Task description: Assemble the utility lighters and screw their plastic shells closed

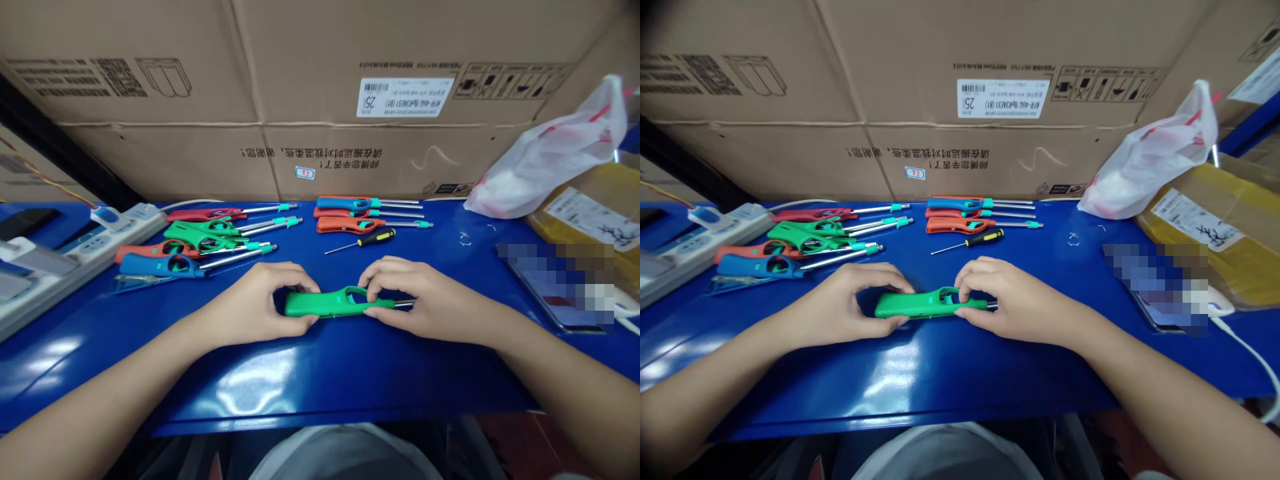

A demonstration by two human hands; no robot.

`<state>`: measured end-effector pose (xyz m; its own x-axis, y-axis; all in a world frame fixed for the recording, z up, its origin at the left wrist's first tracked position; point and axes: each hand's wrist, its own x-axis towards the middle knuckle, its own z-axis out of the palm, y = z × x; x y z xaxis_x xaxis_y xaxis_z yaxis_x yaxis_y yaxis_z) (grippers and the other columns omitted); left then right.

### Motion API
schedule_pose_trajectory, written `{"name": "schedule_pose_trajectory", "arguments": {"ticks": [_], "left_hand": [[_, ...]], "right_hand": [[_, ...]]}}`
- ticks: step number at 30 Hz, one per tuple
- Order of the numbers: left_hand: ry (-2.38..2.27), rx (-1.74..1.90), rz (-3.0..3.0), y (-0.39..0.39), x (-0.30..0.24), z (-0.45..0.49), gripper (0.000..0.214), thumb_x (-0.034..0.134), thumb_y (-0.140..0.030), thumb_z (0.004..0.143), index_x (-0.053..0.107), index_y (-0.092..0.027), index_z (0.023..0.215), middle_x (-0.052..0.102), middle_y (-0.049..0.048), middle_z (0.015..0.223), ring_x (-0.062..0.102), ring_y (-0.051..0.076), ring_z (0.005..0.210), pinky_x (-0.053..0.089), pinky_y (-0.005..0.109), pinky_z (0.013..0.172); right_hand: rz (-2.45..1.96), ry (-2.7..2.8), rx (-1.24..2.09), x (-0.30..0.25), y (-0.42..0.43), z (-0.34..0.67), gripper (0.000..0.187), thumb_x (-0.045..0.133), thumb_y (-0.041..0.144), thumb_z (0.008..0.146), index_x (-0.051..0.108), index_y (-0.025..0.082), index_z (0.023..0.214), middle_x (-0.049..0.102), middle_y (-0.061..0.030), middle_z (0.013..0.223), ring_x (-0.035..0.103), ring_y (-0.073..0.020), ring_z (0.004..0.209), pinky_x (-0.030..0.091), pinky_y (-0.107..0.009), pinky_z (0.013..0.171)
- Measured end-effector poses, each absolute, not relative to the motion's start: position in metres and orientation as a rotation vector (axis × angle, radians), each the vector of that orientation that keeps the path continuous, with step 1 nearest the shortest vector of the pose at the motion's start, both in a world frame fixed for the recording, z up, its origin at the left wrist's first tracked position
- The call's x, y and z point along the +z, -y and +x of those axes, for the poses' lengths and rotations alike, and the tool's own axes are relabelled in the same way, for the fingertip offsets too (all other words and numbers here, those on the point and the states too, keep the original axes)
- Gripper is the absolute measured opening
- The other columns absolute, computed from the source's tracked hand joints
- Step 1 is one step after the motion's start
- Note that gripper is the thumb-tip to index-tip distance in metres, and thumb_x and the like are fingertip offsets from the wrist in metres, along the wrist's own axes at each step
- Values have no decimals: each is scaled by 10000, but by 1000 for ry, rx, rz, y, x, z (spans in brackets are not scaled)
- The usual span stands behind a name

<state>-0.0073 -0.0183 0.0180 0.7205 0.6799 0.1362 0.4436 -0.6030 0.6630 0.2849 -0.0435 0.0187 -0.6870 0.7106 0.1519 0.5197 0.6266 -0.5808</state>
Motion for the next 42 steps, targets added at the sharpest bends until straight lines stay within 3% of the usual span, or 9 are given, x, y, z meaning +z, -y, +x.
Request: {"name": "schedule_pose_trajectory", "arguments": {"ticks": [6, 21, 32, 42], "left_hand": [[-878, 481, 2378, 22, 11, -6, 266, 751, -213, 811, 769, -199, 1077, 748, 53, 1021, 701, 200, 930, 556, 309, 850], [-868, 399, 2475, 24, 7, -9, 307, 760, -295, 883, 772, -181, 1167, 745, 69, 1055, 707, 232, 968, 572, 366, 886], [-881, 446, 2466, 28, 5, -7, 296, 755, -290, 887, 773, -199, 1168, 741, 48, 1050, 701, 218, 963, 577, 348, 859], [-869, 445, 2512, 29, 0, -6, 303, 771, -294, 877, 771, -186, 1161, 740, 53, 1025, 697, 227, 946, 578, 354, 839]], "right_hand": [[-916, 2655, 546, 11, 41, 284, 49, 609, 272, 980, 636, 230, 982, 709, -72, 1231, 612, -243, 1163, 430, -459, 1029], [-914, 2690, 512, 7, 36, 285, 56, 600, 276, 983, 625, 229, 966, 713, -70, 1204, 625, -232, 1124, 432, -424, 1005], [-920, 2697, 450, 11, 35, 288, 157, 646, 254, 938, 660, 222, 1092, 735, -52, 1115, 647, -227, 1024, 432, -409, 952], [-911, 2768, 369, 11, 37, 289, 102, 608, 280, 983, 674, 203, 975, 736, -87, 1142, 666, -254, 1051, 451, -436, 958]]}}
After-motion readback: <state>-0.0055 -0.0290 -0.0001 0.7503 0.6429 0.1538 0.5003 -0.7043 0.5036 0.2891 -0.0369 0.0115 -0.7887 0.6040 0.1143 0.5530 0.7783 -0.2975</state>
